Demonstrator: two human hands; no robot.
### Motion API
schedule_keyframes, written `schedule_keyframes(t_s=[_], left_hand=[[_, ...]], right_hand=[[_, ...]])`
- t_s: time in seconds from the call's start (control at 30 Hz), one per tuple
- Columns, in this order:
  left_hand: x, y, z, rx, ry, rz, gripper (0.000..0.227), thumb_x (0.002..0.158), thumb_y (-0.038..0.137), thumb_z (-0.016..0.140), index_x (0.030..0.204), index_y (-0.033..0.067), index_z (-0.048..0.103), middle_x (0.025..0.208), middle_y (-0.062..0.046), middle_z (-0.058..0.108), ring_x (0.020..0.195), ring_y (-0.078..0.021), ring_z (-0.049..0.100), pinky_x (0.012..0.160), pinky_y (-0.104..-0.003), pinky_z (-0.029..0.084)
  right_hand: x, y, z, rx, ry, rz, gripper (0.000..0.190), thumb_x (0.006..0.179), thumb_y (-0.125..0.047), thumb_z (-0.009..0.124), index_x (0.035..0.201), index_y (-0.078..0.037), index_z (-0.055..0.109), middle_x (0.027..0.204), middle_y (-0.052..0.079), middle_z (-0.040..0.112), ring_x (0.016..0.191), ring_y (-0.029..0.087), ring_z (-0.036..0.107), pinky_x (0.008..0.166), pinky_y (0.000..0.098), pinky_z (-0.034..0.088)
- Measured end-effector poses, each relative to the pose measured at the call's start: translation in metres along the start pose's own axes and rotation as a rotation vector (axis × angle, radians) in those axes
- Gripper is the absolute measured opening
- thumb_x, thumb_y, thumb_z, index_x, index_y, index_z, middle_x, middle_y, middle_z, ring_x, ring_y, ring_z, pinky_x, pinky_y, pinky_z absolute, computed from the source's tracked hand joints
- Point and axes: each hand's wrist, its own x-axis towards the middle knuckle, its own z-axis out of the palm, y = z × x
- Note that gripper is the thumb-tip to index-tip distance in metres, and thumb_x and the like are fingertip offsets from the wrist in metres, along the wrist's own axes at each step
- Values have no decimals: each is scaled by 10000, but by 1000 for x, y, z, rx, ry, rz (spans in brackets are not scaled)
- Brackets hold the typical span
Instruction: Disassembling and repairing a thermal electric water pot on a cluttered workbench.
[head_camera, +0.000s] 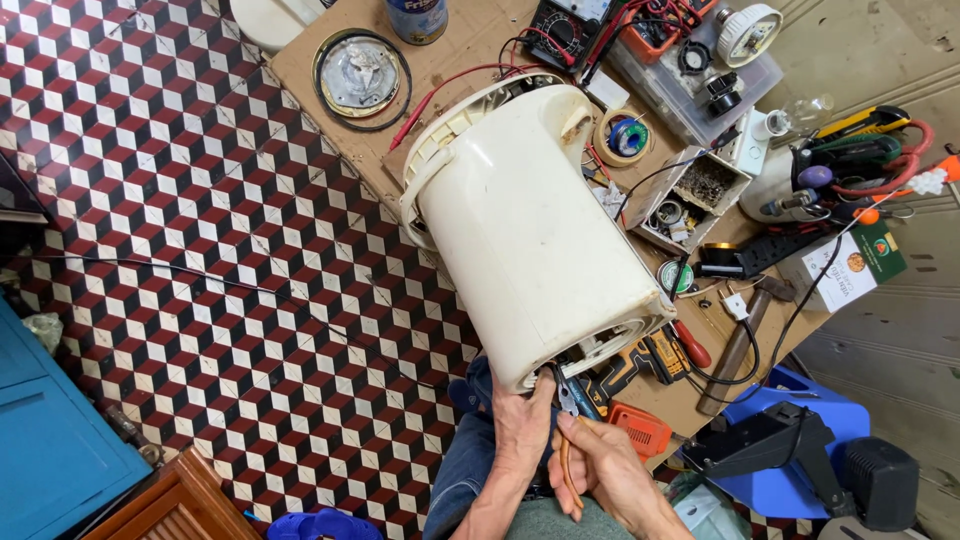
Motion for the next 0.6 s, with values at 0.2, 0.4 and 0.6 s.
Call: schedule_keyframes(t_s=[0.2, 0.4, 0.6], left_hand=[[2, -12, -4, 46, -56, 75, 265, 886, 88, 654, 1119, -34, 627, 1028, -134, 662, 937, -242, 677, 842, -374, 570], [2, -6, -6, 95, -48, 64, 319, 883, 97, 649, 1162, -39, 573, 1050, -140, 654, 946, -230, 687, 849, -366, 575], [1, 8, -7, 48, -34, 61, 428, 871, 62, 668, 1250, -24, 487, 1073, -140, 644, 986, -222, 665, 878, -363, 552]], right_hand=[[0, 0, -9, 337, -116, 88, 404, 1025, -293, 494, 885, 69, 604, 555, 170, 619, 329, 223, 550, 272, 318, 413], [6, 2, -7, -125, -5, 18, 456, 1055, -297, 495, 834, 94, 567, 549, 242, 649, 345, 265, 569, 306, 351, 439], [-2, -10, -2, 107, -96, 64, 394, 1009, -299, 510, 878, 59, 609, 593, 219, 663, 377, 246, 618, 320, 334, 487]])
